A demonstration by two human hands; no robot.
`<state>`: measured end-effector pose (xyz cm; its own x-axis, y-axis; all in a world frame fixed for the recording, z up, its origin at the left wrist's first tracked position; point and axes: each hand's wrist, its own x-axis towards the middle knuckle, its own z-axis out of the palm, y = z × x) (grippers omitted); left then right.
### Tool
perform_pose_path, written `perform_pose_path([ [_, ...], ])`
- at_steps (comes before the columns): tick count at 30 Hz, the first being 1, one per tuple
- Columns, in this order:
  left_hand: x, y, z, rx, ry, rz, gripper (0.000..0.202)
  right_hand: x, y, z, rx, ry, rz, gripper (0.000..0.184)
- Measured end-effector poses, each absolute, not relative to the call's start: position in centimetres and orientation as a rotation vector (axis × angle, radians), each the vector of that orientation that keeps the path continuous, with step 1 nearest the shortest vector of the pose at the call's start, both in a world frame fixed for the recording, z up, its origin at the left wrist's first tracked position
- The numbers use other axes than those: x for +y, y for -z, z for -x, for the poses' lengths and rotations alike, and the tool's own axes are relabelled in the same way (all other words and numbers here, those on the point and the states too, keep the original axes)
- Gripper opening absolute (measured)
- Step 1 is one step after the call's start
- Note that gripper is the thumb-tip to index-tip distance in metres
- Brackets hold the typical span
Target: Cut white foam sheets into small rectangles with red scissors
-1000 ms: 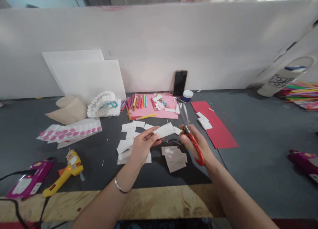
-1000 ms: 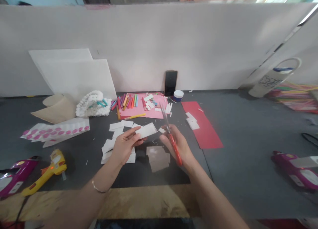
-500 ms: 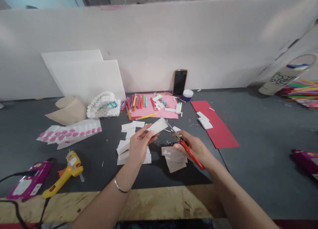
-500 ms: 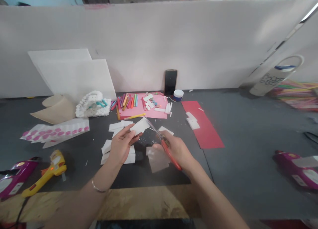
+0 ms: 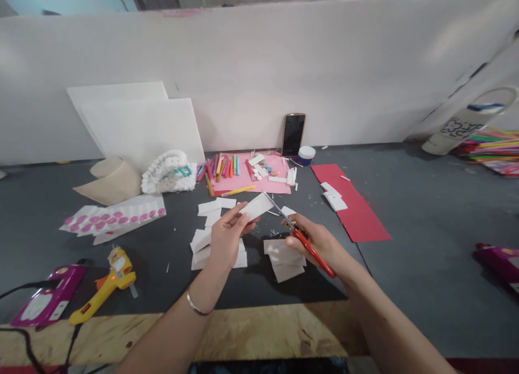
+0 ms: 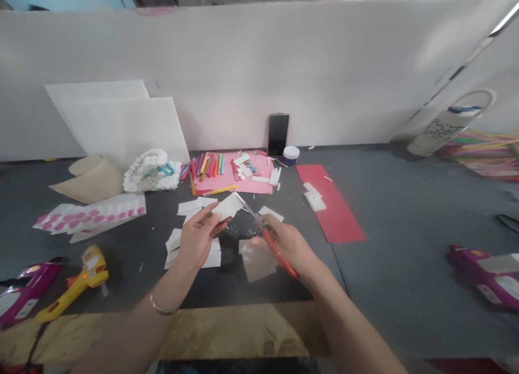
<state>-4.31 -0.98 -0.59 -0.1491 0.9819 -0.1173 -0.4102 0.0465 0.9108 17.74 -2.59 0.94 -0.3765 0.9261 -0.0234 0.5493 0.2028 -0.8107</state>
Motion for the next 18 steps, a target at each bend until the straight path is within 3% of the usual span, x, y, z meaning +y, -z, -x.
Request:
perform_pose_path([
  [18,-0.94,0.85,4.13,1.053,-1.405,-0.719,0.042,-2.58,-1.51,-17.37,-2.005,-0.892,1.485,0.050],
])
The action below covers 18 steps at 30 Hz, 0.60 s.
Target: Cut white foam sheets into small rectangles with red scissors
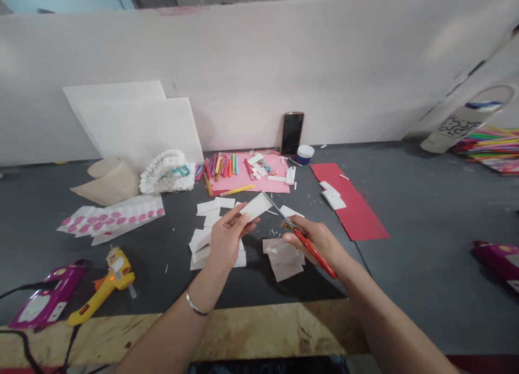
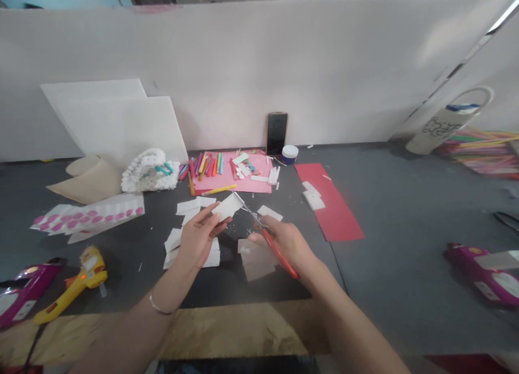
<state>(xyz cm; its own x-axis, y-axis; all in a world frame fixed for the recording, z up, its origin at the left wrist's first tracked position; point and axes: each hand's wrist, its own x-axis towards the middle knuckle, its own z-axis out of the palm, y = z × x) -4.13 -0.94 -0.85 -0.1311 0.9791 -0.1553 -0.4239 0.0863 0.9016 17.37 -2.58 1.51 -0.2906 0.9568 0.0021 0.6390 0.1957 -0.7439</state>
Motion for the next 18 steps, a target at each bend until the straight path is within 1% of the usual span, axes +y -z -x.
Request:
perform_pose_path([
  [4,-0.9,0.6,4.0,1.063,-1.391,-0.685,0.043,-2.5,-1.1,-17.4,-1.988,-0.881,1.488,0.047],
  [10,-0.8,0.6,4.0,1.064,-1.378,-0.642,0.044,-2.5,-0.4,-17.2,-1.882,-0.952,1.481,0.043],
  [16,-1.3,0.6,4.0,1.072,-1.310,-0.911,0.049,-2.5,0.4,-17.7,-1.662,-0.891,1.488,0.043],
  [18,-1.6,0.6,3.8,1.082,-1.297,-1.001,0.045,-2.4,0.4,-17.8,-1.570,-0.928,1.476,0.044],
])
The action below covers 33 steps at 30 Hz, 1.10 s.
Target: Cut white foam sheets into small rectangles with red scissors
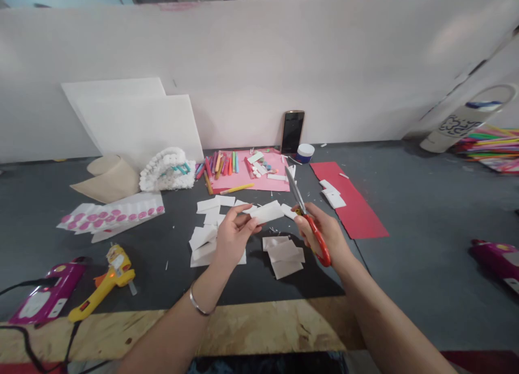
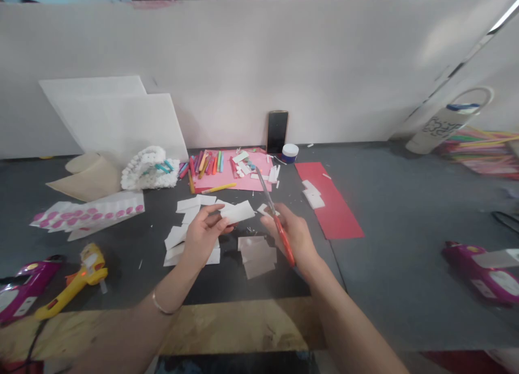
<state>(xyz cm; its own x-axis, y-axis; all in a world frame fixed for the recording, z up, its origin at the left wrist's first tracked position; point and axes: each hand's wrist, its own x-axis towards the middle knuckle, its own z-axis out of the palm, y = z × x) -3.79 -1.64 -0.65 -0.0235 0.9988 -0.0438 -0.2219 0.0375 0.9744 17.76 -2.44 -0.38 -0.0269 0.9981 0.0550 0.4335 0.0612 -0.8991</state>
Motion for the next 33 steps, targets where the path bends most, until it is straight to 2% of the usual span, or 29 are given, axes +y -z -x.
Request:
perform_pose_path([
  [4,-2.2,0.8,3.5,1.120,-1.278,-1.117,0.036,-2.5,0.1,-17.5,-1.432,-1.026,1.406,0.045],
  [10,-2.7,1.4,3.2,1.096,-1.149,-1.266,0.035,-2.5,0.0,-17.3,-1.391,-1.037,1.445,0.048],
  [19,-3.1,0.6,3.0,1.207,-0.815,-1.918,0.018,-2.4,0.2,-17.4,-1.413,-0.986,1.446,0.046],
  [27,-1.9,-0.6,5.0,1.223,-0.913,-1.839,0.019,-2.4,0.5,-17.7,-1.415,-0.963,1.451,0.048],
  [31,0.1,-2.0,9.3,1.484,-1.014,-1.783,0.020,-2.4,0.5,-17.7,-1.403,-0.971,1.465,0.048],
  [33,0.9,-1.9,11.2,1.606,-0.926,-1.798,0.022,-2.4,0.6,-17.6,-1.391,-0.995,1.466,0.047],
])
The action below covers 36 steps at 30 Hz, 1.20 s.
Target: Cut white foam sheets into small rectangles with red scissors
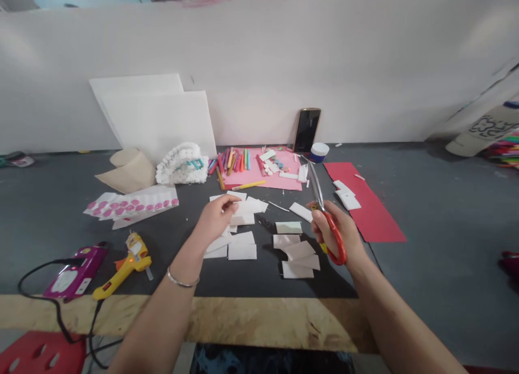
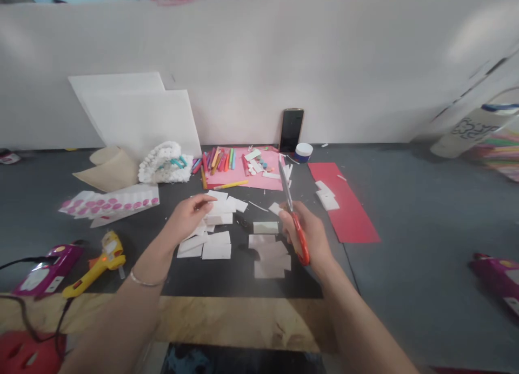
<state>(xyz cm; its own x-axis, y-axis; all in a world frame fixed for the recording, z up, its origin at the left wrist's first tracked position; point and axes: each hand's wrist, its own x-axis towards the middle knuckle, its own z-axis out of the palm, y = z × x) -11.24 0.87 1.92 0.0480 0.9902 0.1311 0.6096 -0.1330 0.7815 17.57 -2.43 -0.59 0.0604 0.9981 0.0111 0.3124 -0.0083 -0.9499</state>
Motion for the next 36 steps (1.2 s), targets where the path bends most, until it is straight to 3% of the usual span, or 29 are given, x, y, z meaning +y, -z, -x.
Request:
perform_pose_path([
  [11,0.7,0.3,11.8,1.690,-0.278,-2.354,0.036,-2.5,0.4,-17.3,-1.347,-1.024,1.448,0.043],
  [16,0.8,-0.1,11.0,1.685,-0.139,-2.441,0.022,-2.5,0.3,-17.4,-1.379,-0.999,1.437,0.041],
  [19,1.0,-0.1,10.9,1.701,-0.182,-2.372,0.023,-2.4,0.5,-17.5,-1.393,-0.980,1.435,0.041],
  [27,0.2,-1.3,11.3,1.478,-0.796,-1.674,0.041,-2.0,1.2,-17.7,-1.394,-0.967,1.430,0.045],
  [36,-0.9,-2.0,8.3,1.417,-0.659,-1.756,0.038,-2.1,0.7,-17.8,-1.365,-0.935,1.415,0.045],
])
